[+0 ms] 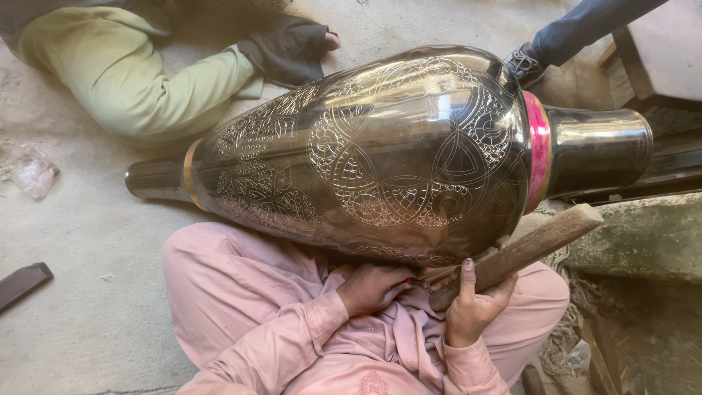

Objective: The person uses a small chisel and a wooden mallet to engrave intricate patterns onto a large metal vase. They repeatedly tap the chisel to create detailed designs on the vase's surface.

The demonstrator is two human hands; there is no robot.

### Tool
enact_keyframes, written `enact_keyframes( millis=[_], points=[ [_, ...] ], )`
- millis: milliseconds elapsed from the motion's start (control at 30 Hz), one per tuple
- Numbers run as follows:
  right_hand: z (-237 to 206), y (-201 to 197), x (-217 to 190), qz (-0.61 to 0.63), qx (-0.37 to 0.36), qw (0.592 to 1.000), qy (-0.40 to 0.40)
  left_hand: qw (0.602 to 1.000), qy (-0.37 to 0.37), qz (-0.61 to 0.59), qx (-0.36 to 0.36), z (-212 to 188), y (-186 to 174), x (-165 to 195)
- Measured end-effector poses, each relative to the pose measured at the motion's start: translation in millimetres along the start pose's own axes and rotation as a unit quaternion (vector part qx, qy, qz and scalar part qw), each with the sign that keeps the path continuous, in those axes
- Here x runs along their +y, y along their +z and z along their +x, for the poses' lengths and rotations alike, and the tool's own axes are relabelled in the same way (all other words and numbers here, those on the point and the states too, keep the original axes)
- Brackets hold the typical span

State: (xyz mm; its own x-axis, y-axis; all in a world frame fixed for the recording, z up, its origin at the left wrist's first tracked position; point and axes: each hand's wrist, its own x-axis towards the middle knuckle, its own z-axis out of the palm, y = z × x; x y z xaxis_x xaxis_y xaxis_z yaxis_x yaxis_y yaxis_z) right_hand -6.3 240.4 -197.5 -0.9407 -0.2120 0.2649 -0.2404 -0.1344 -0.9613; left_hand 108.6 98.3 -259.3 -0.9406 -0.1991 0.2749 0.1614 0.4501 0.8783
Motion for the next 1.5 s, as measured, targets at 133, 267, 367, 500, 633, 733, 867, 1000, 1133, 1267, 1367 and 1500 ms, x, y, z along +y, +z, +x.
enact_keyframes(
  millis=[133,267,367,500,633,733,867,1000,1133,1267,1367,1500],
  points=[
    [0,0,-1,0.002,0.0,1.0,0.008,1.0,0.0,0.002,-0.001,1,-1,0],
    [0,-1,0,-0.013,0.002,1.0,0.008,1.0,-0.011,0.0,-0.009,1,-1,1],
    [1,-1,2,-0.012,0.001,1.0,-0.001,1.0,-0.002,0.004,-0.003,1,-2,2],
    [1,-2,4,0.009,0.004,1.0,0.017,1.0,-0.009,0.001,-0.006,3,-2,3],
    [0,-2,5,0.016,-0.001,1.0,0.01,1.0,-0.019,0.013,-0.018,4,-3,4],
    [0,-2,5,0.016,0.001,1.0,0.007,0.999,-0.028,0.011,-0.026,5,-4,6],
    [1,-1,4,0.009,0.004,1.0,0.0,1.0,-0.015,0.009,-0.014,6,-7,10],
    [1,-1,4,-0.003,0.002,1.0,-0.001,1.0,-0.005,0.005,-0.003,7,-8,12],
    [0,-1,3,0.002,0.003,1.0,0.002,1.0,-0.007,0.007,0.003,5,-7,11],
    [1,0,1,-0.003,0.001,1.0,0.001,1.0,-0.005,0.01,0.006,3,-4,7],
    [1,2,-1,0.004,0.002,1.0,0.008,1.0,-0.008,0.01,-0.003,5,-9,13],
    [-1,2,-7,-0.016,-0.005,1.0,0.002,0.989,0.116,-0.027,0.089,12,-25,49]
  ],
)
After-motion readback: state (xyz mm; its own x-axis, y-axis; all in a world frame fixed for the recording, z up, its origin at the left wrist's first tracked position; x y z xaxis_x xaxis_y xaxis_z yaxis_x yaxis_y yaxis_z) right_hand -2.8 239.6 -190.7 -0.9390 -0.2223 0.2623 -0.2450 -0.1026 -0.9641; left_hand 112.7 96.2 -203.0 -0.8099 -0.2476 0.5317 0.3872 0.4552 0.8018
